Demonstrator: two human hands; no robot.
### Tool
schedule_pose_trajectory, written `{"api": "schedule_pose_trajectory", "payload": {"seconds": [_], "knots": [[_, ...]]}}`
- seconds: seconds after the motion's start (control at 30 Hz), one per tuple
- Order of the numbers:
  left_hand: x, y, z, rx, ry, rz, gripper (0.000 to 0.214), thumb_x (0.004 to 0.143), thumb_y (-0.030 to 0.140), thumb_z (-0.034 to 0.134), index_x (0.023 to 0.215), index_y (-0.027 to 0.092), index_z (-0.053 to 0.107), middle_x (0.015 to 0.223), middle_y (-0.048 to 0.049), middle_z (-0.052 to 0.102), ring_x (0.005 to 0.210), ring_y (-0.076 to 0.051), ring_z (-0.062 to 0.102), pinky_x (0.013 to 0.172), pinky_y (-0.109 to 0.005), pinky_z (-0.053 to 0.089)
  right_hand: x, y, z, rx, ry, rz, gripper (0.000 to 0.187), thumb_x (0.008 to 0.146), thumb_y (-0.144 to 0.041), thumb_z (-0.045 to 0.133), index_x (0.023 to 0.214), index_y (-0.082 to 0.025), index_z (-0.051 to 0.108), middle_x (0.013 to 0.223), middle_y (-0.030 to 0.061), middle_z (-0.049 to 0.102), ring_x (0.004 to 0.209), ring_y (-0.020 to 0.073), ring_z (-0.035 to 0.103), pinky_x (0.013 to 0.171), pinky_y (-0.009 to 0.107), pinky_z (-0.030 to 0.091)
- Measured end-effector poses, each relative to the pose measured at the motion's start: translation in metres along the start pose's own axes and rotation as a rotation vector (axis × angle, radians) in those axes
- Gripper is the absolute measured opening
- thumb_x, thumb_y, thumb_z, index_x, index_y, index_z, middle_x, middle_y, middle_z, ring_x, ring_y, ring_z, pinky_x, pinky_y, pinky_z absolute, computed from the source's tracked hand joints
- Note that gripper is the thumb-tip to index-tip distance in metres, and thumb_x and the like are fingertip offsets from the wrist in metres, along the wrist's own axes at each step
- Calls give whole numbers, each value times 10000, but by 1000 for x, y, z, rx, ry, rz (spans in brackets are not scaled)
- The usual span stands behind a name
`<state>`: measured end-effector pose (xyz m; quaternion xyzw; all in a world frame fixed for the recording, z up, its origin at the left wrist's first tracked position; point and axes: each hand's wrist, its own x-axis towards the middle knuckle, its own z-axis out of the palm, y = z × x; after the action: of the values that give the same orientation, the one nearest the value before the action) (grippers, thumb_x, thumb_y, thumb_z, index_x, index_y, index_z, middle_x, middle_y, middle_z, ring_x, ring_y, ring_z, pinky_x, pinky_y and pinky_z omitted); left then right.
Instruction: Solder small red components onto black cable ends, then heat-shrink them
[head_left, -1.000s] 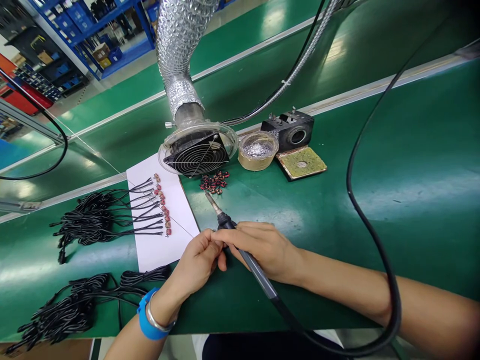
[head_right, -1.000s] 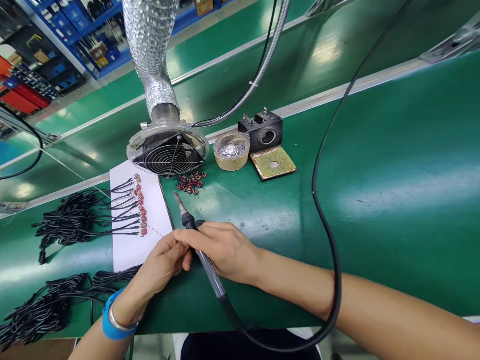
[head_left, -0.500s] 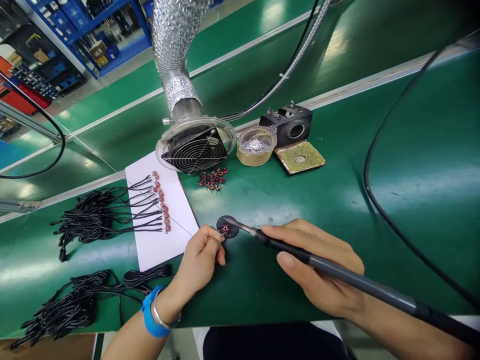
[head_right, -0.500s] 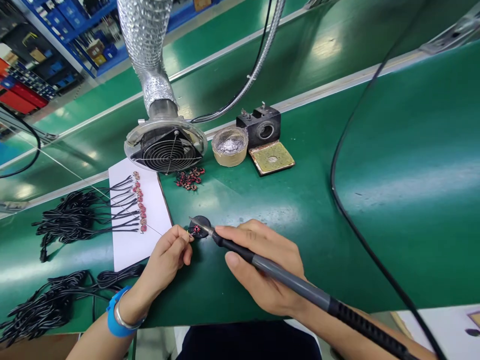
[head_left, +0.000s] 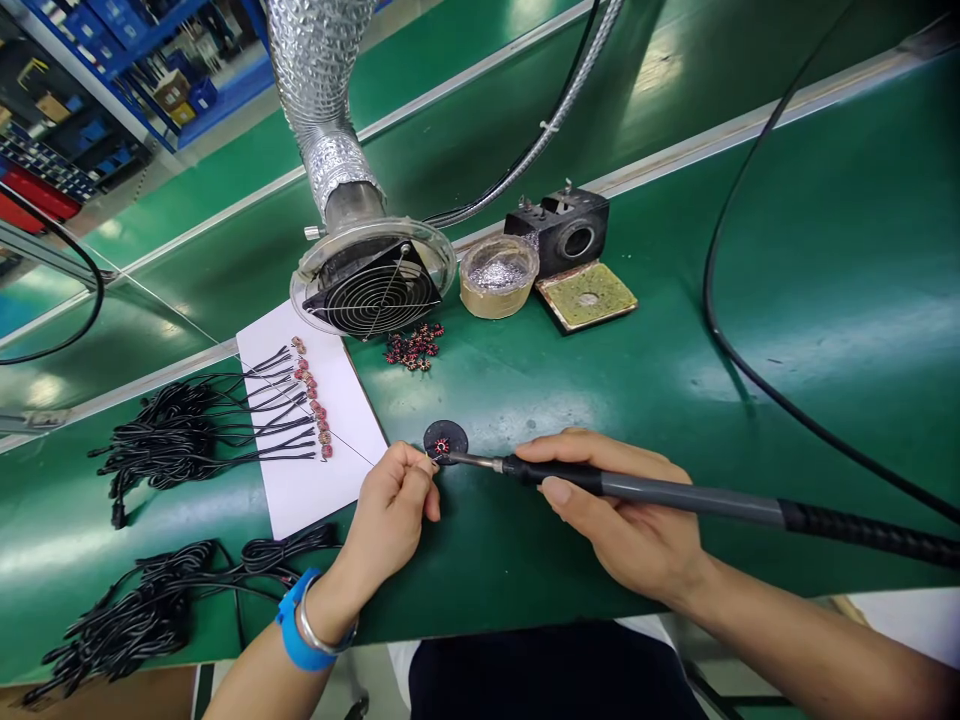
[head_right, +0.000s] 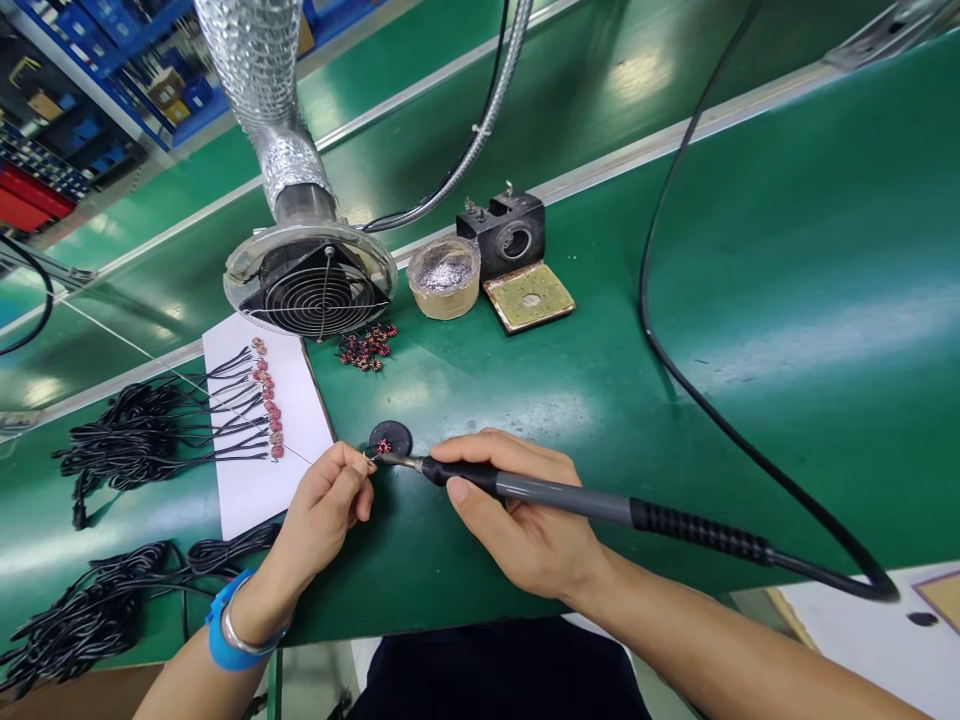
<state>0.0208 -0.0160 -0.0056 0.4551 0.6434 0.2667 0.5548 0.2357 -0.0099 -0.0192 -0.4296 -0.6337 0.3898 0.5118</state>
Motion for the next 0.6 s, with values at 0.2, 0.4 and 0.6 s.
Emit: {"api": "schedule_pose_trajectory", "payload": {"seconds": [0.2,0.4,0.6], "knots": [[-1,0,0,4,-7,0,193,941,350,450,818,207,492,513,77,505,459,-88,351,510,-223,285,0,0,0,13,-14,-5,162,855,-173,586,979,-219,679,768,16,694,636,162,658,560,295,538],[-1,-1,-1,39,-10,14,194,949,331,445,799,211,468,527,74,515,486,-88,367,514,-219,289,1,0,1,46,-27,-48,199,847,-144,591,1009,-216,680,768,9,680,633,144,623,584,285,521],[0,-1,-1,44,-11,20,213,956,343,444,789,210,461,527,70,516,492,-89,375,516,-221,294,1,1,2,52,-53,-65,239,835,-111,583,1031,-210,677,753,3,661,616,125,596,558,263,489]]}}
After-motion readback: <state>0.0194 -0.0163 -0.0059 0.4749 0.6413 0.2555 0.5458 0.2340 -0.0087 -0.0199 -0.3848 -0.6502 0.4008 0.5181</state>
